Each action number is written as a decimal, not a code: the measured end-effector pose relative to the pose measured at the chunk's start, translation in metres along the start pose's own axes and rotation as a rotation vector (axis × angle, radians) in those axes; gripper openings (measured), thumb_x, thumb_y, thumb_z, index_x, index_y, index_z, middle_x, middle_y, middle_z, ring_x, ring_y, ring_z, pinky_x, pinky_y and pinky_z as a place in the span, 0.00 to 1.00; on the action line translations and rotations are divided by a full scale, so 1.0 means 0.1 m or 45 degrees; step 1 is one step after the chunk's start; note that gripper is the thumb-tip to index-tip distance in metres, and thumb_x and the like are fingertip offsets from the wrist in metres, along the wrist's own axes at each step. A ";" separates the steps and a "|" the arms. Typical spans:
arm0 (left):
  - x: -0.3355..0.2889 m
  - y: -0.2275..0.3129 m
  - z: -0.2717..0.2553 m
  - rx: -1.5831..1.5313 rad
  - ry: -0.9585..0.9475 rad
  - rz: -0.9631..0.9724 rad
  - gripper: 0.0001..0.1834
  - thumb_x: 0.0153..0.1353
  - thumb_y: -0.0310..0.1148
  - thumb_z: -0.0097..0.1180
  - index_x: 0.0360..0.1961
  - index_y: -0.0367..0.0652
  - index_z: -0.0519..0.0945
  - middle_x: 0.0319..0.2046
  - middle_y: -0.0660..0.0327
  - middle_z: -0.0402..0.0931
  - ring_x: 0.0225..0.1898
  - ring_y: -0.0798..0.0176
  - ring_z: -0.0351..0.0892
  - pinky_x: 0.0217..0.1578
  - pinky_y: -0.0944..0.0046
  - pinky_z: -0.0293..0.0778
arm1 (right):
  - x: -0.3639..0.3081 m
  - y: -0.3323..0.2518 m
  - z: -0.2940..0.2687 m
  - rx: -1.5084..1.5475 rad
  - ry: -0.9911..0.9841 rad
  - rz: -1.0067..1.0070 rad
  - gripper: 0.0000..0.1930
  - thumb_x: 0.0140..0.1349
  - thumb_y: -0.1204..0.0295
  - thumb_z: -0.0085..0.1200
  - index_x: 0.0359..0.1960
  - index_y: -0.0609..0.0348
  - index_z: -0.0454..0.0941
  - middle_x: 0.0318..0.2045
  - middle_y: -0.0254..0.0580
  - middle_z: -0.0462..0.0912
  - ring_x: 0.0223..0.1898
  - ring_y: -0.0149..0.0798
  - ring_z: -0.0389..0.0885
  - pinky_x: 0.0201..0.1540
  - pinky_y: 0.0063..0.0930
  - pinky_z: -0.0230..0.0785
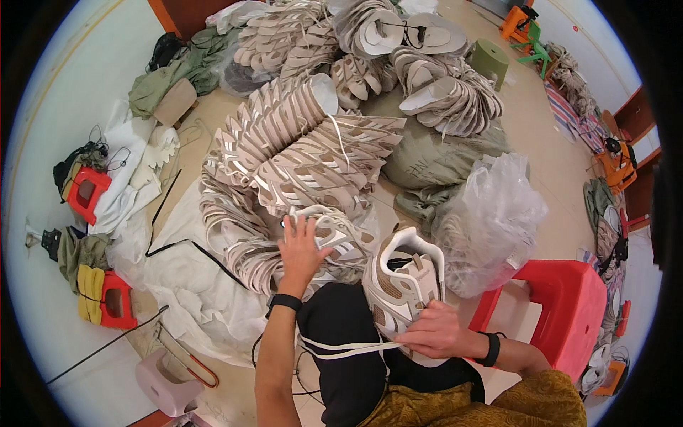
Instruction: Insert and pull laces through the eyelets of a shoe.
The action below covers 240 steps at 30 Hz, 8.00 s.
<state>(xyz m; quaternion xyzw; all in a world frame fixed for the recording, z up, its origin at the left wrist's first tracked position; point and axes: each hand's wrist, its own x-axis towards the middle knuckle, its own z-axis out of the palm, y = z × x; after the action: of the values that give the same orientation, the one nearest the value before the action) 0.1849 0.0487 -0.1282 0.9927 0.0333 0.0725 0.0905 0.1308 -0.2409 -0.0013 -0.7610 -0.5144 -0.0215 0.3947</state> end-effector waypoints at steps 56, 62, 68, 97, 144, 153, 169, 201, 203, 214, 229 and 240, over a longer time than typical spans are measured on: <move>-1.19 -1.18 0.22 -0.571 0.064 -0.448 0.41 0.43 0.27 0.64 0.59 0.37 0.59 0.57 0.47 0.63 0.57 0.48 0.64 0.53 0.58 0.65 | 0.01 -0.01 0.00 -0.091 -0.081 0.041 0.15 0.37 0.74 0.63 0.32 0.48 0.82 0.22 0.25 0.77 0.21 0.29 0.69 0.25 0.26 0.53; -1.17 -1.10 0.19 -0.459 0.060 -0.393 0.41 0.43 0.28 0.64 0.59 0.37 0.59 0.58 0.47 0.62 0.57 0.48 0.64 0.53 0.58 0.66 | 0.08 -0.05 -0.02 -0.099 -0.149 -0.009 0.13 0.38 0.72 0.63 0.30 0.46 0.81 0.21 0.22 0.75 0.20 0.28 0.68 0.24 0.26 0.52; -1.13 -1.05 0.14 -0.376 0.025 -0.389 0.40 0.44 0.30 0.64 0.58 0.36 0.59 0.58 0.47 0.61 0.57 0.48 0.63 0.52 0.57 0.66 | 0.12 -0.11 0.03 -0.144 -0.184 -0.063 0.12 0.39 0.72 0.63 0.30 0.46 0.80 0.17 0.22 0.70 0.20 0.28 0.66 0.25 0.26 0.50; -0.66 -0.50 0.10 0.023 -0.068 -0.026 0.33 0.46 0.42 0.62 0.55 0.49 0.67 0.57 0.54 0.62 0.59 0.43 0.59 0.51 0.50 0.65 | 0.14 -0.24 0.18 -0.185 -0.265 -0.115 0.12 0.40 0.73 0.61 0.31 0.46 0.80 0.17 0.23 0.69 0.22 0.29 0.66 0.27 0.27 0.52; -2.51 -0.16 -2.57 -0.544 0.103 -0.858 0.17 0.48 0.22 0.51 0.42 0.42 0.77 0.32 0.57 0.78 0.33 0.62 0.78 0.34 0.65 0.72 | -0.06 -0.28 0.38 0.582 -0.144 0.007 0.20 0.42 0.78 0.58 0.43 0.54 0.77 0.32 0.36 0.79 0.35 0.40 0.76 0.39 0.32 0.65; -2.24 -0.21 -2.87 -1.746 0.347 -1.017 0.16 0.58 0.27 0.43 0.48 0.35 0.72 0.32 0.60 0.73 0.26 0.67 0.68 0.27 0.70 0.67 | -0.07 -0.34 0.43 0.549 -0.135 -0.026 0.22 0.44 0.78 0.54 0.46 0.54 0.74 0.27 0.39 0.77 0.33 0.42 0.75 0.39 0.34 0.63; -0.99 1.00 -2.85 -0.769 0.217 -0.105 0.19 0.48 0.21 0.50 0.45 0.36 0.74 0.42 0.57 0.75 0.44 0.62 0.73 0.46 0.65 0.67 | 0.34 -0.15 -0.27 1.425 0.247 0.729 0.29 0.47 0.81 0.53 0.55 0.61 0.67 0.24 0.36 0.79 0.21 0.23 0.76 0.18 0.14 0.63; -0.93 1.64 -2.57 -2.210 -0.249 -0.025 0.19 0.59 0.22 0.42 0.54 0.36 0.68 0.43 0.54 0.74 0.34 0.71 0.73 0.34 0.70 0.70 | 0.83 -0.38 -0.34 1.296 -0.243 0.667 0.15 0.55 0.64 0.48 0.39 0.61 0.77 0.25 0.37 0.78 0.23 0.27 0.75 0.23 0.18 0.65; -0.78 1.65 -2.56 -1.892 -0.136 0.139 0.21 0.59 0.23 0.42 0.55 0.35 0.66 0.45 0.54 0.73 0.33 0.70 0.74 0.33 0.70 0.70 | 0.69 -0.11 -0.08 1.491 -0.121 0.679 0.15 0.56 0.64 0.47 0.39 0.61 0.76 0.28 0.38 0.78 0.25 0.27 0.76 0.26 0.19 0.65; -0.70 1.39 -2.29 -1.113 -0.297 0.377 0.28 0.56 0.40 0.51 0.56 0.37 0.64 0.41 0.46 0.73 0.45 0.45 0.72 0.41 0.59 0.70 | 0.51 -0.27 -0.29 1.901 -0.317 0.530 0.16 0.52 0.69 0.55 0.41 0.66 0.75 0.35 0.45 0.80 0.36 0.34 0.79 0.41 0.24 0.67; -1.17 1.00 -2.23 -0.718 -0.115 0.303 0.13 0.50 0.21 0.55 0.39 0.41 0.79 0.24 0.55 0.74 0.27 0.57 0.74 0.29 0.62 0.69 | 0.50 -0.15 -0.51 2.106 -0.193 0.311 0.32 0.51 0.66 0.57 0.59 0.61 0.63 0.38 0.54 0.79 0.42 0.43 0.78 0.47 0.35 0.66; -1.81 0.07 -2.43 0.207 0.076 0.382 0.15 0.42 0.19 0.56 0.36 0.36 0.77 0.20 0.57 0.71 0.25 0.55 0.71 0.35 0.57 0.69 | 0.17 0.40 -1.31 2.261 0.350 0.313 0.20 0.62 0.72 0.39 0.57 0.59 0.64 0.19 0.35 0.74 0.10 0.21 0.57 0.19 0.19 0.54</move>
<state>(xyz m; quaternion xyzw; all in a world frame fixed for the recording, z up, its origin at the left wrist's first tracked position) -0.0294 0.0697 0.0845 0.9880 -0.1069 0.1118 -0.0030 0.2195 -0.3163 0.0734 -0.2171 -0.2052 0.3347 0.8937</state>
